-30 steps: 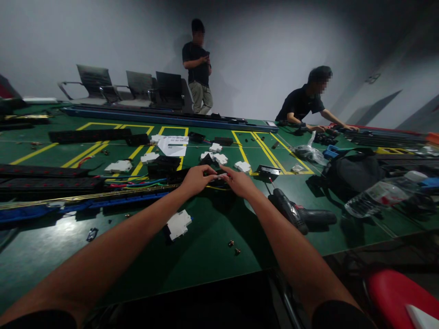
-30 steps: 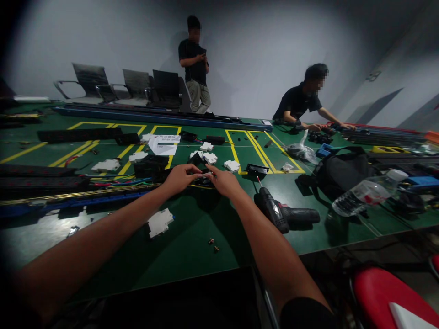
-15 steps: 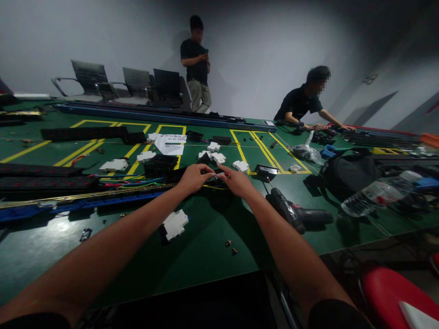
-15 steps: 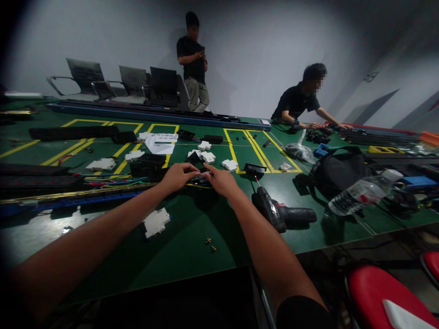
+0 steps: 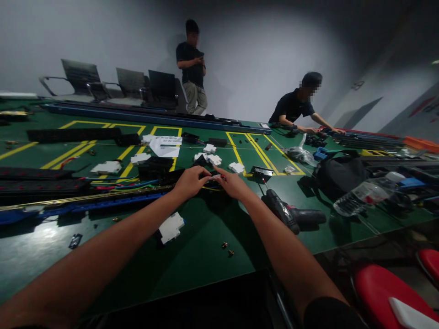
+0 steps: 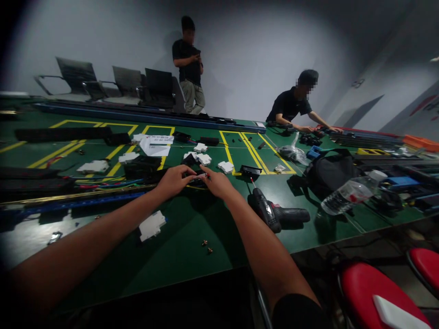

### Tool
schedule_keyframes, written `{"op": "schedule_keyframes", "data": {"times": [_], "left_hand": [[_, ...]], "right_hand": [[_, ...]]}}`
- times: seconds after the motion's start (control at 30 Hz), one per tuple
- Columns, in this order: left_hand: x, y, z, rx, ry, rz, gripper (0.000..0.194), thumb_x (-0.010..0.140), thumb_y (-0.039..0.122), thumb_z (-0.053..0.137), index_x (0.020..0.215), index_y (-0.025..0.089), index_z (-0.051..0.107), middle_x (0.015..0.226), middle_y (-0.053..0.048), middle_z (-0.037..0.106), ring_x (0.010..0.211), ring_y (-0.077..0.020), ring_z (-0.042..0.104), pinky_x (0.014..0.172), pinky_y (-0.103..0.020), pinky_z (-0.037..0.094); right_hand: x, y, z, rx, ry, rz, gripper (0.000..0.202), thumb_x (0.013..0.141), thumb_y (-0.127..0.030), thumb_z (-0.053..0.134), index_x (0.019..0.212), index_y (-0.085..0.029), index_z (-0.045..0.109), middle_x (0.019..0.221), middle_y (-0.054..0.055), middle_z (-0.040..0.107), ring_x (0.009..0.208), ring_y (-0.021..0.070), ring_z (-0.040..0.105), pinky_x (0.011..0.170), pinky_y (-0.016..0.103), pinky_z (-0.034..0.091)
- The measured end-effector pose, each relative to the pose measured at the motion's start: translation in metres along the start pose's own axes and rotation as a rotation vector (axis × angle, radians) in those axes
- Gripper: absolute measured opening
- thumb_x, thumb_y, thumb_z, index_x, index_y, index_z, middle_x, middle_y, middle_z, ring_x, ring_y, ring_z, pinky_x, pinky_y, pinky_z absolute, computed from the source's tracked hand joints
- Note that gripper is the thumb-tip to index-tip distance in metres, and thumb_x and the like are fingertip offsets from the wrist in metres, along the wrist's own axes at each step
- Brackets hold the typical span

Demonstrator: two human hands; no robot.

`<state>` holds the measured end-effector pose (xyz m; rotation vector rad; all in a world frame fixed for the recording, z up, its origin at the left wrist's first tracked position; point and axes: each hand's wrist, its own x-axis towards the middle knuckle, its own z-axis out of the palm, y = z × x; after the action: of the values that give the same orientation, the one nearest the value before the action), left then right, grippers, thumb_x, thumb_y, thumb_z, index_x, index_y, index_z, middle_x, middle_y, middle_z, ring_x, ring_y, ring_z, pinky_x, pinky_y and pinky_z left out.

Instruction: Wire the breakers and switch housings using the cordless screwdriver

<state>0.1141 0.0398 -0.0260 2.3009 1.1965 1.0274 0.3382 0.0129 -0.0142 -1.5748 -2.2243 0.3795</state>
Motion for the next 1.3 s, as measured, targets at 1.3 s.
{"op": "schedule_keyframes", "data": {"times": [1.3], "left_hand": [[0.020,-0.021,0.015,-0.165,-0.156,-0.019,0.037,0.085,0.042,0.072,0.117,0.023,0.069,0.128,-0.010,0.066,0.122,-0.0320,0.061,0.106,-0.042,0.046]], "right_hand": [[-0.008,0.004,0.007,0.452,0.102,-0.041,0.062,0.086,-0.033,0.074,0.147,-0.029,0.064,0.145,0.006,0.066,0.133,0.0285,0.063,0.114,0.041,0.048]]}}
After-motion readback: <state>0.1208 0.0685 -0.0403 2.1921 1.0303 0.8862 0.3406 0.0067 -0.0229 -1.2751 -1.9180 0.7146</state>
